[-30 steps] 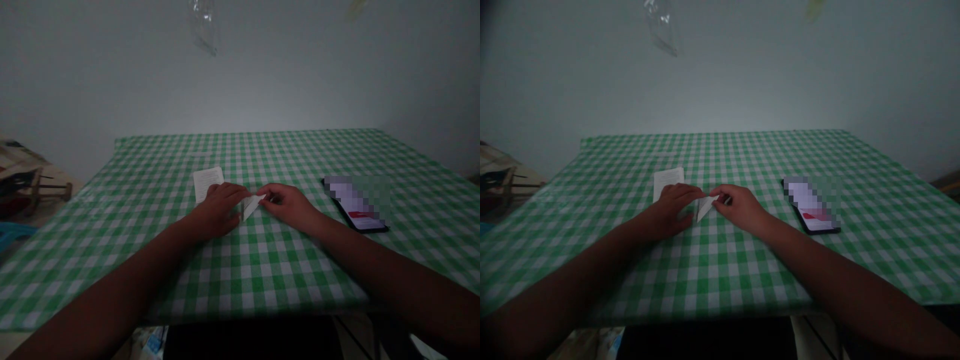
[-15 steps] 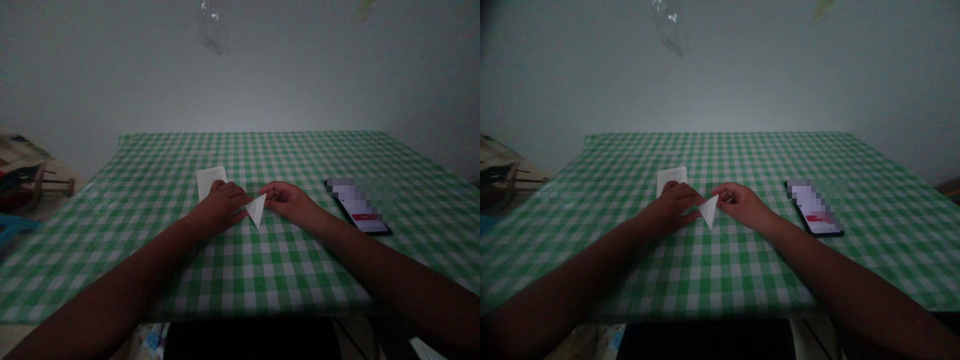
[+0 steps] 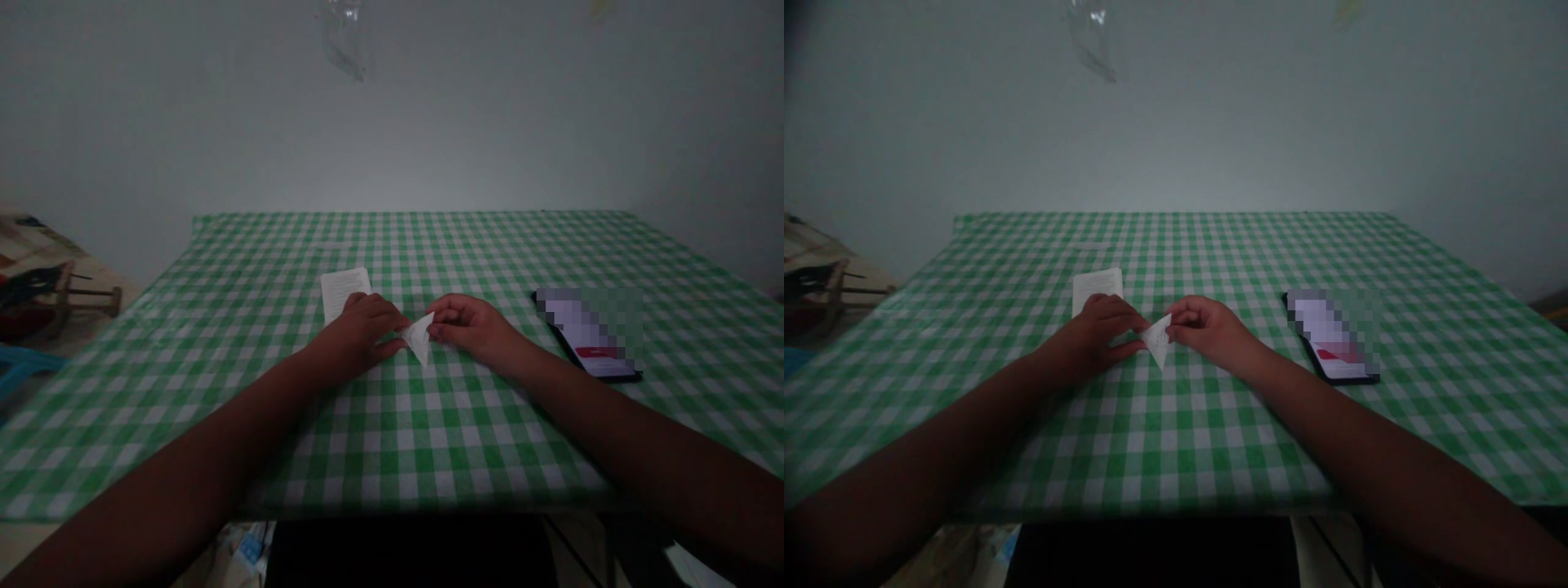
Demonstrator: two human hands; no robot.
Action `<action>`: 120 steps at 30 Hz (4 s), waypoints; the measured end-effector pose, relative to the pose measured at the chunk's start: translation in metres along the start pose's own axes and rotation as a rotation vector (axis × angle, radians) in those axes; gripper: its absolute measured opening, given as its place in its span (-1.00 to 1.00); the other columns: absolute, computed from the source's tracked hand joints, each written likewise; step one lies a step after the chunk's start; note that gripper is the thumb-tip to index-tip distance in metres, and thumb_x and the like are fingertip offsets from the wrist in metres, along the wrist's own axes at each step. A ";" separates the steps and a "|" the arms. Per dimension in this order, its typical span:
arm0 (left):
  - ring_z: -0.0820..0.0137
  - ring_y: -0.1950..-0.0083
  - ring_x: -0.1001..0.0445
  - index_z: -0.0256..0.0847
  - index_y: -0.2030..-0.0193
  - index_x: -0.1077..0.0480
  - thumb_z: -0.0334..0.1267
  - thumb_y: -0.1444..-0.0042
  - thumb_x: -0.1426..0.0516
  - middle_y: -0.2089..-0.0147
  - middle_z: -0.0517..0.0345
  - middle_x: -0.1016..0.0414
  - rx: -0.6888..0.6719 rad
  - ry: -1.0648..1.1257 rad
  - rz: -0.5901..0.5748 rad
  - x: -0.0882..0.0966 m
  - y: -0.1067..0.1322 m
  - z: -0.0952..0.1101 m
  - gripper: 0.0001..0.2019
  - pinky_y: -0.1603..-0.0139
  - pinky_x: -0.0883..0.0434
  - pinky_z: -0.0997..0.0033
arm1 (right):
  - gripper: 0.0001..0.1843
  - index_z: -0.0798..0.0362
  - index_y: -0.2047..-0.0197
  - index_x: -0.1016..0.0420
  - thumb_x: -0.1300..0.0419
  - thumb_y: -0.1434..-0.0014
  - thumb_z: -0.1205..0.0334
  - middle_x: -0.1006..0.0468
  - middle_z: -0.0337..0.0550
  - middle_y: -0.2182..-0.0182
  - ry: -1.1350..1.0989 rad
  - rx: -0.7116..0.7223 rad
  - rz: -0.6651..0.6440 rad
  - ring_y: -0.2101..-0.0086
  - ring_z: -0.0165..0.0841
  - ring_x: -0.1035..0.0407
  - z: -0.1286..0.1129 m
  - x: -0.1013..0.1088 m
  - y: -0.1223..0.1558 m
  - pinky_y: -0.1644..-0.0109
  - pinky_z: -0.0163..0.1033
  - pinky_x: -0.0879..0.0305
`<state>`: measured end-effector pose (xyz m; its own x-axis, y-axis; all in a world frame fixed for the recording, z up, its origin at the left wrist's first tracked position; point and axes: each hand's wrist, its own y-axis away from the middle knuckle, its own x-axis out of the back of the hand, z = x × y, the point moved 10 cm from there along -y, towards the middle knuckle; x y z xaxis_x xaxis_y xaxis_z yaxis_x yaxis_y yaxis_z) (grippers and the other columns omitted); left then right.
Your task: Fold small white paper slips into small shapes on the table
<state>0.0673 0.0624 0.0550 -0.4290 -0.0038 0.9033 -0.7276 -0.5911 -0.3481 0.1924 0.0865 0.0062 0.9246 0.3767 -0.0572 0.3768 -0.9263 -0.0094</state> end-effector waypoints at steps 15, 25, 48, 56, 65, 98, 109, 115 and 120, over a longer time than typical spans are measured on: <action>0.28 -0.05 -0.45 -0.15 0.02 -0.42 -0.29 -0.24 -0.10 0.05 0.11 -0.55 0.053 0.050 0.012 -0.003 0.002 -0.006 -0.81 -0.12 -0.26 0.14 | -0.88 0.02 0.27 -0.50 -0.30 -0.07 0.25 -0.56 -0.25 0.36 0.208 0.066 -0.014 0.33 -0.40 -0.49 -0.003 0.003 0.003 0.19 -0.22 -0.42; 0.24 -0.05 -0.44 -0.17 0.00 -0.41 -0.28 -0.24 -0.07 0.03 0.06 -0.52 0.086 0.057 -0.046 -0.004 0.001 -0.004 -0.78 -0.11 -0.27 0.11 | -0.60 0.03 0.04 -0.52 -0.39 -0.04 0.15 -0.54 -0.11 0.10 0.824 0.228 -0.540 0.11 -0.28 -0.40 -0.037 -0.037 0.038 0.00 -0.16 -0.33; 0.21 -0.05 -0.44 -0.16 -0.01 -0.39 -0.14 -0.17 -0.24 0.01 0.07 -0.55 0.105 -0.015 0.024 -0.002 0.000 0.007 -0.69 -0.11 -0.17 0.11 | -0.87 0.07 0.36 -0.55 -0.24 -0.09 0.18 -0.50 -0.26 0.53 0.209 -0.147 -0.063 0.55 -0.48 -0.28 0.008 -0.005 0.006 0.45 -0.30 -0.18; 0.29 0.06 -0.49 -0.16 0.10 -0.47 -0.24 -0.22 -0.21 0.16 0.17 -0.59 0.097 0.019 0.040 -0.005 -0.001 0.001 -0.87 -0.04 -0.24 0.19 | -0.88 0.06 0.37 -0.56 -0.24 -0.10 0.21 -0.50 -0.26 0.52 0.233 -0.117 -0.081 0.54 -0.48 -0.25 0.004 -0.007 0.006 0.45 -0.31 -0.16; 0.33 0.12 -0.51 -0.15 0.16 -0.48 -0.26 -0.20 -0.23 0.21 0.19 -0.61 0.098 0.062 0.054 -0.004 -0.002 0.001 -0.91 -0.03 -0.29 0.22 | -0.87 0.03 0.40 -0.54 -0.24 -0.12 0.18 -0.47 -0.28 0.54 0.248 -0.125 -0.075 0.54 -0.47 -0.25 0.007 -0.005 0.007 0.45 -0.30 -0.17; 0.29 0.03 -0.47 -0.19 0.05 -0.38 -0.36 -0.17 -0.09 0.12 0.10 -0.51 0.095 0.183 0.010 -0.005 0.005 -0.001 -0.79 -0.06 -0.34 0.17 | -0.66 -0.03 0.04 -0.50 -0.33 -0.08 0.22 -0.53 -0.13 0.16 0.822 0.257 -0.302 0.25 -0.31 -0.43 -0.037 -0.022 0.026 0.20 -0.18 -0.38; 0.27 -0.07 -0.45 -0.14 0.00 -0.43 -0.19 -0.22 -0.21 0.01 0.10 -0.54 0.019 0.231 -0.132 -0.025 0.004 0.007 -0.76 -0.14 -0.27 0.17 | -0.88 0.03 0.22 -0.50 -0.15 -0.24 0.39 -0.59 -0.14 0.27 0.937 0.674 -0.180 0.19 -0.32 -0.46 -0.064 -0.031 0.035 0.11 -0.19 -0.39; 0.35 0.06 -0.53 -0.16 0.07 -0.50 -0.20 -0.28 -0.16 0.11 0.11 -0.60 -0.043 0.269 -0.113 -0.016 0.000 0.011 -0.83 -0.02 -0.35 0.33 | -0.86 0.03 0.22 -0.49 -0.11 -0.27 0.39 -0.59 -0.13 0.27 0.974 0.816 -0.159 0.21 -0.31 -0.45 -0.073 -0.037 0.044 0.11 -0.16 -0.41; 0.37 0.10 -0.56 -0.14 0.10 -0.54 -0.25 -0.26 -0.17 0.16 0.13 -0.63 -0.051 0.279 -0.080 -0.010 -0.001 0.014 -0.86 -0.01 -0.37 0.35 | -0.86 0.07 0.22 -0.49 -0.10 -0.30 0.39 -0.59 -0.08 0.26 1.012 0.885 -0.189 0.20 -0.28 -0.44 -0.076 -0.042 0.049 0.07 -0.12 -0.40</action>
<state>0.0797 0.0514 0.0494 -0.4946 0.2670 0.8271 -0.7881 -0.5389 -0.2973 0.1761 0.0263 0.0835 0.6438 -0.0124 0.7651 0.6935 -0.4133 -0.5902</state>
